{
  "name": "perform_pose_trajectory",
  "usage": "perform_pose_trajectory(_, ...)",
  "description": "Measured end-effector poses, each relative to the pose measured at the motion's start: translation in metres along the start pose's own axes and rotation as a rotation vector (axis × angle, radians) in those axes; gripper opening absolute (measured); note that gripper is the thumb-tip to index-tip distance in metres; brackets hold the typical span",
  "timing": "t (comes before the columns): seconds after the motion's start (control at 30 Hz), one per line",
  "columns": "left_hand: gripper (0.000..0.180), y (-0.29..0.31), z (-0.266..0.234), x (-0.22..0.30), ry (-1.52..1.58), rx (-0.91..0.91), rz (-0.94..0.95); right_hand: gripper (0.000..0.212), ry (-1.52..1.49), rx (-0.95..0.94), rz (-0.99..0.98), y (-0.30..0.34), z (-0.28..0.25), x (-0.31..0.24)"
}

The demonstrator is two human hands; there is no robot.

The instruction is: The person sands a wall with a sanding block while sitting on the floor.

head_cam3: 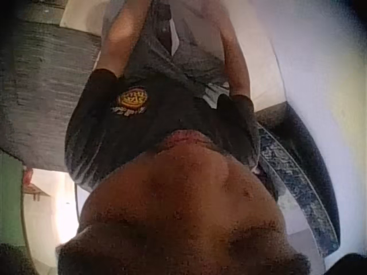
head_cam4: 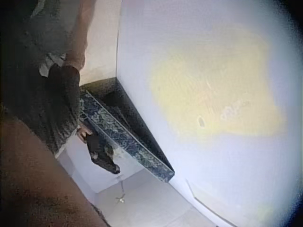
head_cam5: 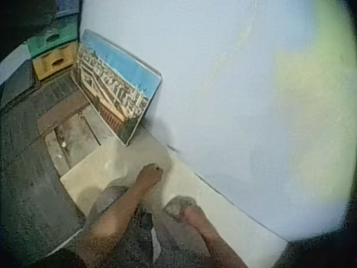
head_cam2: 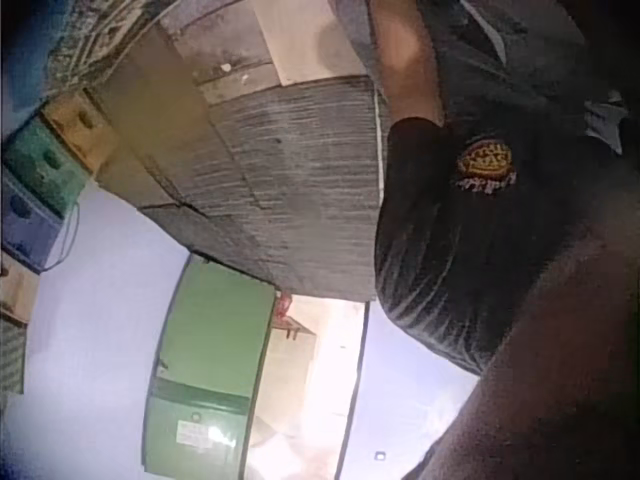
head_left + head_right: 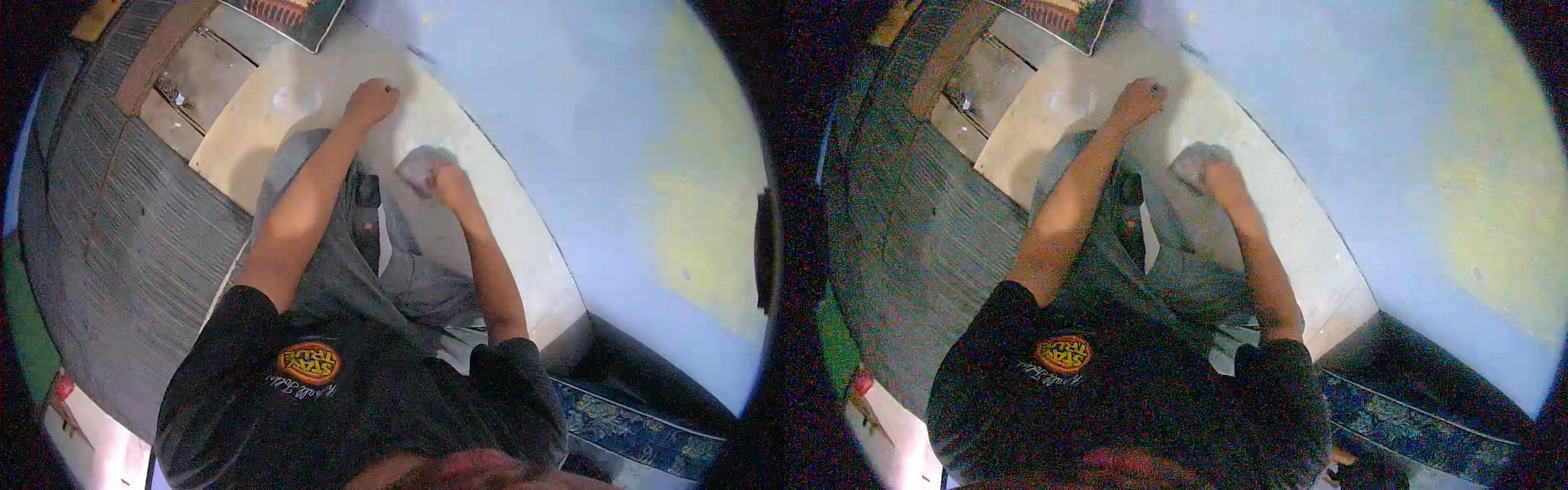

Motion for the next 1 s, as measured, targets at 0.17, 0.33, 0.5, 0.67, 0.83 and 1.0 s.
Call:
perform_pose_trajectory(0.17, 0.038, -0.002, 0.006, -0.020, -0.144, 0.082, 0.017, 0.036, 0.008, 0.071, 0.098, -0.013, -0.043, 0.020)
perform_pose_trajectory(0.33, 0.038, -0.005, 0.005, -0.006, 0.014, -0.073, -0.058, 0.027, 0.096, -0.175, -0.205, 0.031, -0.011, 0.027)
perform_pose_trajectory(0.5, 0.040, -0.008, 0.018, -0.019, -0.086, -0.053, 0.015, 0.021, 0.232, -0.633, -0.251, 0.089, -0.017, -0.009)
perform_pose_trajectory(0.67, 0.041, -0.011, 0.030, -0.045, -0.122, 0.011, 0.120, 0.015, 0.457, -0.506, -0.471, 0.102, 0.024, 0.014)
perform_pose_trajectory(0.83, 0.040, -0.007, 0.019, -0.025, 0.005, -0.039, 0.049, 0.017, 0.291, -0.394, -0.447, 0.050, -0.005, 0.023)
perform_pose_trajectory(1.0, 0.040, -0.008, 0.027, -0.037, -0.078, -0.040, 0.118, 0.016, 0.361, -0.134, -0.257, -0.011, -0.042, 0.045)
Point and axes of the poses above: each hand's wrist, its own y-axis away from the middle knuckle, its own z-axis out of the palm, x = y × z, the point moved 5 cm from there along -y, towards the middle knuckle, and after that the axes turned 8 degrees about z, right-handed, at the moved point
